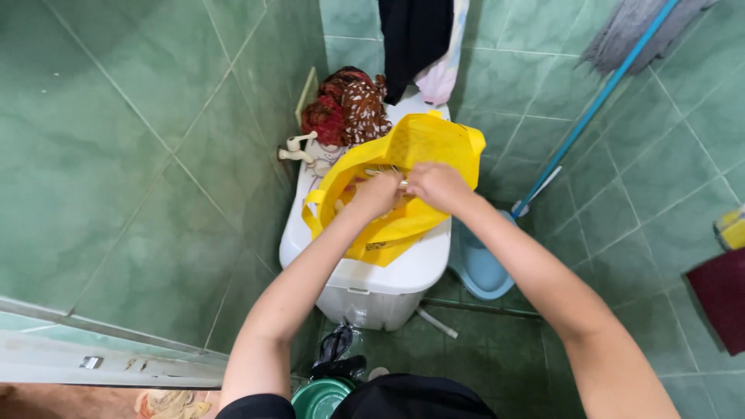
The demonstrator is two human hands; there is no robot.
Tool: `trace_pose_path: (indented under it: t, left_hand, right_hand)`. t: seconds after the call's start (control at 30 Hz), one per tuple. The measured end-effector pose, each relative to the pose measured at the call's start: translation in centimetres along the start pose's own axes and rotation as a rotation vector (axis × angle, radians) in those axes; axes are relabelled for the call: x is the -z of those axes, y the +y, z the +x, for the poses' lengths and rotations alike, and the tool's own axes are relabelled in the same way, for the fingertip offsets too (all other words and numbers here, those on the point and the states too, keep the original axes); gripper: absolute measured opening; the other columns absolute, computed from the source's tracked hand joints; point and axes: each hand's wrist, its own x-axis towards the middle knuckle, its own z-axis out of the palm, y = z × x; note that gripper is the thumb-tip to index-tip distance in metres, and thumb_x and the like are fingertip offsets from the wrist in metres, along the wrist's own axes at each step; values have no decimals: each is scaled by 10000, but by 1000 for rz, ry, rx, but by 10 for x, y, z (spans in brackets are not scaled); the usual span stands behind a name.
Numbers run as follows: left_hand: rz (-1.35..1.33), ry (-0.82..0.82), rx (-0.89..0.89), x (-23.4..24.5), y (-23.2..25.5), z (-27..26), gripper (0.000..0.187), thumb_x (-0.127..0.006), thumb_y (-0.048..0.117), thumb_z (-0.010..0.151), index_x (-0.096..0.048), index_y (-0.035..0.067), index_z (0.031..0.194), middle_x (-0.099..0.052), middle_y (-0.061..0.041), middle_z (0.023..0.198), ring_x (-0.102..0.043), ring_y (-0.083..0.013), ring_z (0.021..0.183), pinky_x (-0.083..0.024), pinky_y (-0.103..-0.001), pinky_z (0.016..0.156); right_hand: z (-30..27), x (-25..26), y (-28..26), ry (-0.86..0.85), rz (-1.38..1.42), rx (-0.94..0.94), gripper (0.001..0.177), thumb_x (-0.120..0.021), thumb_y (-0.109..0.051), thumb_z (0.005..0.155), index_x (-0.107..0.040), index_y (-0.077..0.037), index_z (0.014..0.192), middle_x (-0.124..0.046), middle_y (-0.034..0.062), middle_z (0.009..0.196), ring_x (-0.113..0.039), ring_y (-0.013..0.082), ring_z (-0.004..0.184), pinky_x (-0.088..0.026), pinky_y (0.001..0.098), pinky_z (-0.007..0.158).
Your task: Organizing various toiletry items from a yellow bag onto a bathroom wall shelf
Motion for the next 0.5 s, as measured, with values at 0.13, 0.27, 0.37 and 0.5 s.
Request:
trace_pose_path:
  t: [0.13, 0.27, 0.37, 0.5]
  left_hand:
    - [81, -164, 147, -60, -40, 5, 312, -643, 272, 925, -670, 135, 1204, -716, -109, 1179, -713, -308, 1140, -594, -522, 909]
    - [12, -186, 137, -121, -79, 3, 255, -629, 171, 937, -697, 57, 1155, -727, -177, 1119, -725, -368, 1096, -603, -521, 891]
    - [-92, -184, 111, -88, -54, -29, 263, -629, 133, 950, -687, -6, 1166, -709, -245, 1125, -708, -424, 1103, -593, -532, 906]
    - [-181, -230, 112, -56, -32, -59, 349, -614, 197, 985, -652, -43, 1236, -695, -297, 1162, -676, -452, 1153, -573, -537, 953]
  right_hand:
    - [2, -70, 3, -113, 19, 6, 148, -563, -187, 955, -691, -131, 906, -710, 92, 927, -701, 351, 950, -542, 475, 821]
    - [2, -93, -2, -357, 67, -38, 210, -513, -194, 979, -710, -133, 1018, -749, 144, 929, -729, 383, 980, -529, 514, 921]
    - [-5, -112, 5, -431, -12, -55, 264, -460, -219, 991, -711, -166, 1054, -769, 124, 919, -745, 349, 989, -499, 493, 959]
    - [-11, -90, -5, -509, -57, -175, 285, -483, -226, 963, -715, -157, 1112, -772, 167, 978, -746, 373, 995, -567, 498, 886]
